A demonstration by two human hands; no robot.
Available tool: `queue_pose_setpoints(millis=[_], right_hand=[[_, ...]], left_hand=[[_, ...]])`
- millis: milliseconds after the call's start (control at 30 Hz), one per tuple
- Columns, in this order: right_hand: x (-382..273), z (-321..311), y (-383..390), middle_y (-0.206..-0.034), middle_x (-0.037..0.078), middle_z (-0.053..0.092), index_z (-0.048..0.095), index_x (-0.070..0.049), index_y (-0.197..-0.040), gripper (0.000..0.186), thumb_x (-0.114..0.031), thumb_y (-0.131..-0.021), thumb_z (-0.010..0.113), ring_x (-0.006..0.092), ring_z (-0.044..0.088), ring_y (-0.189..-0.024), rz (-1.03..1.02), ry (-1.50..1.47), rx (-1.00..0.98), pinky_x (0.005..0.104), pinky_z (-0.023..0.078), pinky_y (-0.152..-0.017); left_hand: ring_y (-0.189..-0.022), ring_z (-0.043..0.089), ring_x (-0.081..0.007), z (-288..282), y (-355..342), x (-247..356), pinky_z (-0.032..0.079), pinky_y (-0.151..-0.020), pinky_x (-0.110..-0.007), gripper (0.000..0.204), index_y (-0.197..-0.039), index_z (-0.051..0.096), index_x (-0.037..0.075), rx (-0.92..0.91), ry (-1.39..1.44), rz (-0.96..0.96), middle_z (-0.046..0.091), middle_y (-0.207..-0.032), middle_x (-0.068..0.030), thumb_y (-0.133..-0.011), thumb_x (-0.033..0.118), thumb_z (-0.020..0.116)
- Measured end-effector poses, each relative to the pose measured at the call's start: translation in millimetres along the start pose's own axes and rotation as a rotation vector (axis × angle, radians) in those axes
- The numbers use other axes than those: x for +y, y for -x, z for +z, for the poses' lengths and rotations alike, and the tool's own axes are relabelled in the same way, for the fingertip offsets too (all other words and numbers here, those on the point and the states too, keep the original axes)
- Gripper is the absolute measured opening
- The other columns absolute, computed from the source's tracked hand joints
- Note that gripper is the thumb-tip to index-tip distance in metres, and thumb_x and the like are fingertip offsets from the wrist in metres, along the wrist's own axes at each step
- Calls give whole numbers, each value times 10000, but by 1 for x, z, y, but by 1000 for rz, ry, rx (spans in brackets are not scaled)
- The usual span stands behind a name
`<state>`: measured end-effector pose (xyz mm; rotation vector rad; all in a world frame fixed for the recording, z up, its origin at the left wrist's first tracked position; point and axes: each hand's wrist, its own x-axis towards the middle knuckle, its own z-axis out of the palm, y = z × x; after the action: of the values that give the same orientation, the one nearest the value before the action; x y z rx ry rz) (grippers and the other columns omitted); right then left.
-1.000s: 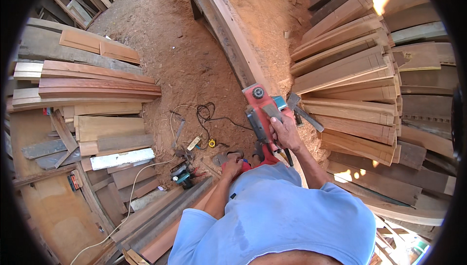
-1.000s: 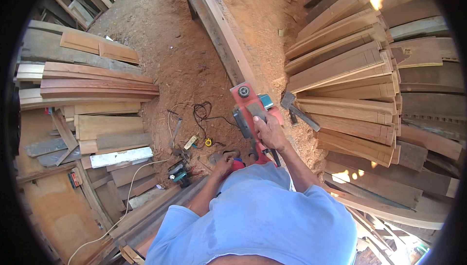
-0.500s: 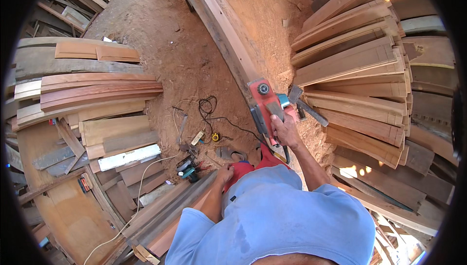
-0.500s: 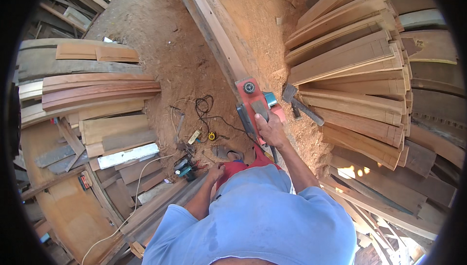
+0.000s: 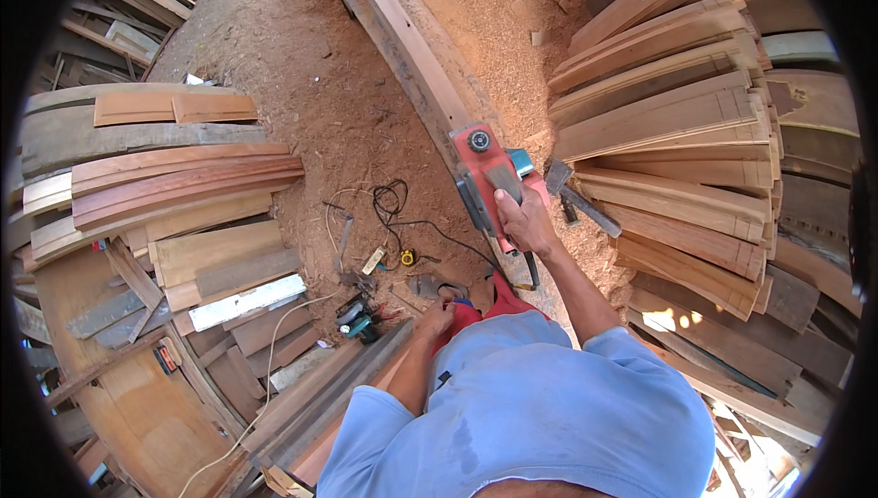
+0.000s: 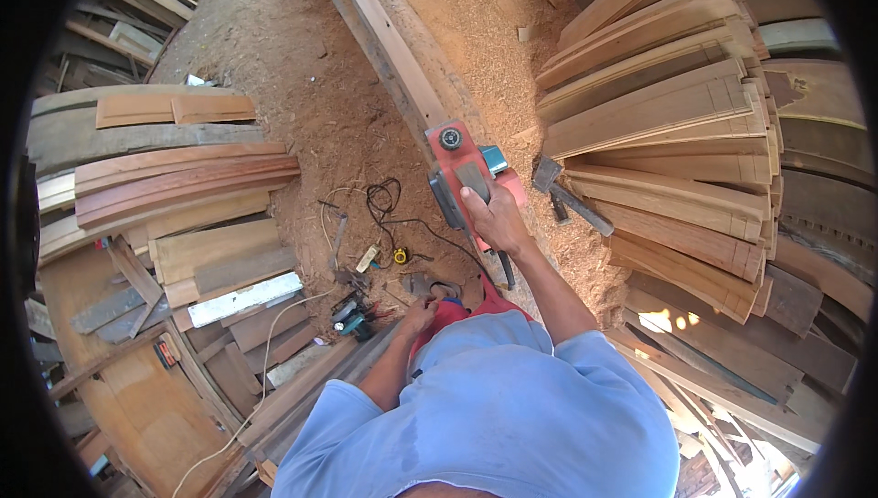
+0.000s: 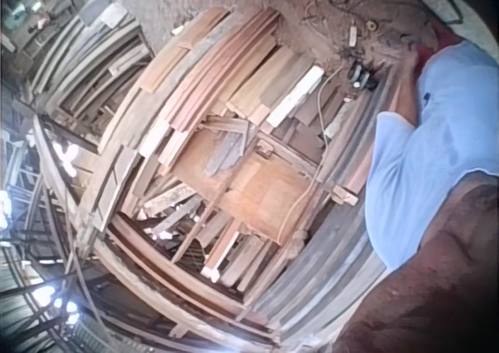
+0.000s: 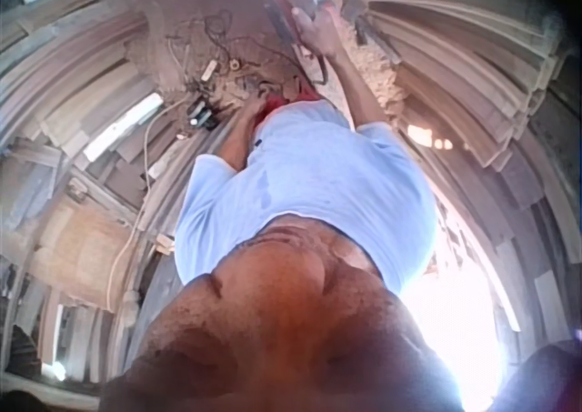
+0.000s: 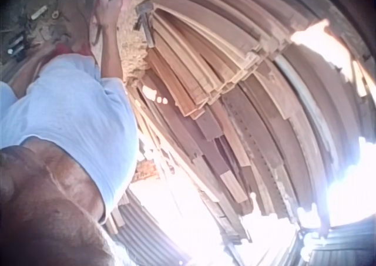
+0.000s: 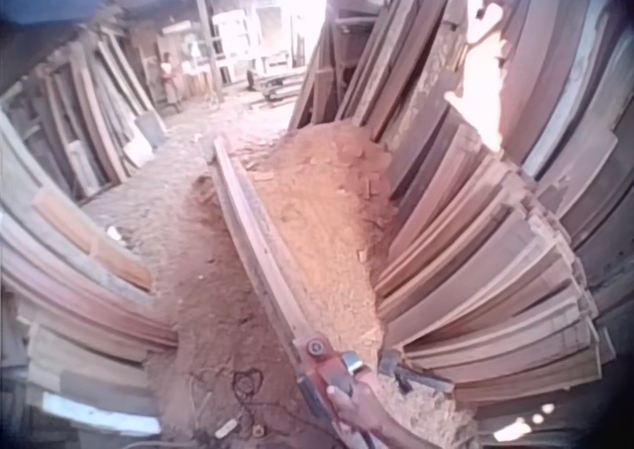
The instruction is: The person uses a mallet and chisel to carve and shape a long wooden plank. They then use a hand plane to smooth the surface and finish with an electric sander. The person inspects the wood periodically during the process.
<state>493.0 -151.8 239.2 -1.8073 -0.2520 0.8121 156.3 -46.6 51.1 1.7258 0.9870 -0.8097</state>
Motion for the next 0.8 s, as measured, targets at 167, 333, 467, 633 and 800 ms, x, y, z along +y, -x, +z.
queue_pose_setpoints(millis=[167,333,467,633,800], right_hand=[[0,4,-13,-793,170,652,621,66,-1084,543,-463,-974,573,253,625,-746,2,4,13,401,505,-720],[-4,5,-27,-861,237,680,620,75,-1090,564,-472,-962,580,328,673,-818,-12,52,12,428,510,-765],[-17,5,-36,-916,254,687,619,81,-1131,587,-479,-960,576,332,682,-876,-24,64,6,422,513,-812],[-25,14,-47,-626,-6,508,594,-24,-872,436,-442,-993,571,96,469,-563,-139,-48,73,299,387,-514],[-31,10,-63,-1000,280,697,596,97,-1221,646,-492,-960,564,361,696,-966,-53,11,2,423,515,-867]], left_hand=[[-1124,659,-299,4,-11,-3,493,-985,-365,495,-1342,591,-14,17,61,20,696,-1189,-207,-973,315,560],[-1145,650,-306,1,-13,-6,484,-1001,-374,484,-1337,594,1,30,72,5,688,-1208,-214,-980,327,557],[-1229,622,-352,-1,-13,-8,465,-1051,-405,493,-1359,586,34,-18,36,-47,657,-1297,-231,-989,356,539],[-1233,620,-352,5,-17,-9,461,-1056,-403,498,-1369,581,49,-32,36,-57,655,-1305,-224,-986,364,539],[-1227,624,-341,5,-21,-5,459,-1057,-396,491,-1371,576,52,-31,63,-24,657,-1297,-222,-989,358,537]])
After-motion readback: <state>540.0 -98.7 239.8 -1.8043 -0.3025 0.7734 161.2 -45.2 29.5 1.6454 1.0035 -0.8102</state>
